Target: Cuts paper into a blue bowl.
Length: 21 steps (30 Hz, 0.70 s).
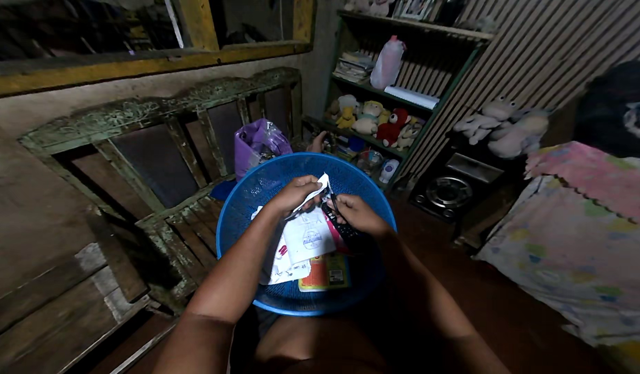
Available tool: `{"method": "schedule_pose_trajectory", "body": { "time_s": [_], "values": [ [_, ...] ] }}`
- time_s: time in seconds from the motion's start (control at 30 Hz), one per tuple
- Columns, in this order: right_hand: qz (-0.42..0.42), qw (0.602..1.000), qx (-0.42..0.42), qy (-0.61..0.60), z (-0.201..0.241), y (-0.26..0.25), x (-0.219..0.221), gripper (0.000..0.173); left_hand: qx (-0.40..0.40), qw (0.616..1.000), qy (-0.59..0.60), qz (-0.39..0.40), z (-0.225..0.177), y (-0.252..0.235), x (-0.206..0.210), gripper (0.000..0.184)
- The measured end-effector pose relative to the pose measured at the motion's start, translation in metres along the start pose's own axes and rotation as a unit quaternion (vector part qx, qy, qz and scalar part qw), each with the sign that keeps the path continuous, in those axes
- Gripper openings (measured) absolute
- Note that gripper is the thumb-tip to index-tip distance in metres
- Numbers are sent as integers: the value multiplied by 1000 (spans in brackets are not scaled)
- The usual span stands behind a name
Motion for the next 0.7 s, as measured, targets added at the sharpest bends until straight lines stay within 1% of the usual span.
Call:
{"method": "schedule_pose_trajectory", "body": {
  "time_s": [0.17, 0.33, 0.47, 0.7],
  "values": [
    [15, 1000, 2, 4, 1, 1, 0, 41, 1, 999, -31, -5, 2, 1, -10, 25],
    [42, 999, 5, -11, 1, 1, -2, 43, -20, 998, -57, 18, 0, 4, -20, 25],
    [65, 997, 29, 22, 1, 1, -2, 45, -30, 996, -76, 42, -1, 5, -26, 24],
    [82, 995, 40, 34, -3, 0, -1, 45, -31, 995, -86, 44, 2, 5, -29, 24]
  ]
}}
Point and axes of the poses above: each hand's wrist, its own y-axis away from the middle knuckle, its own x-axis out of the palm, z = x × y, the point moved 4 cm from there along -y, towards the middle knuckle, and after that the axes turned 3 degrees about -y, right-handed, at the moved point
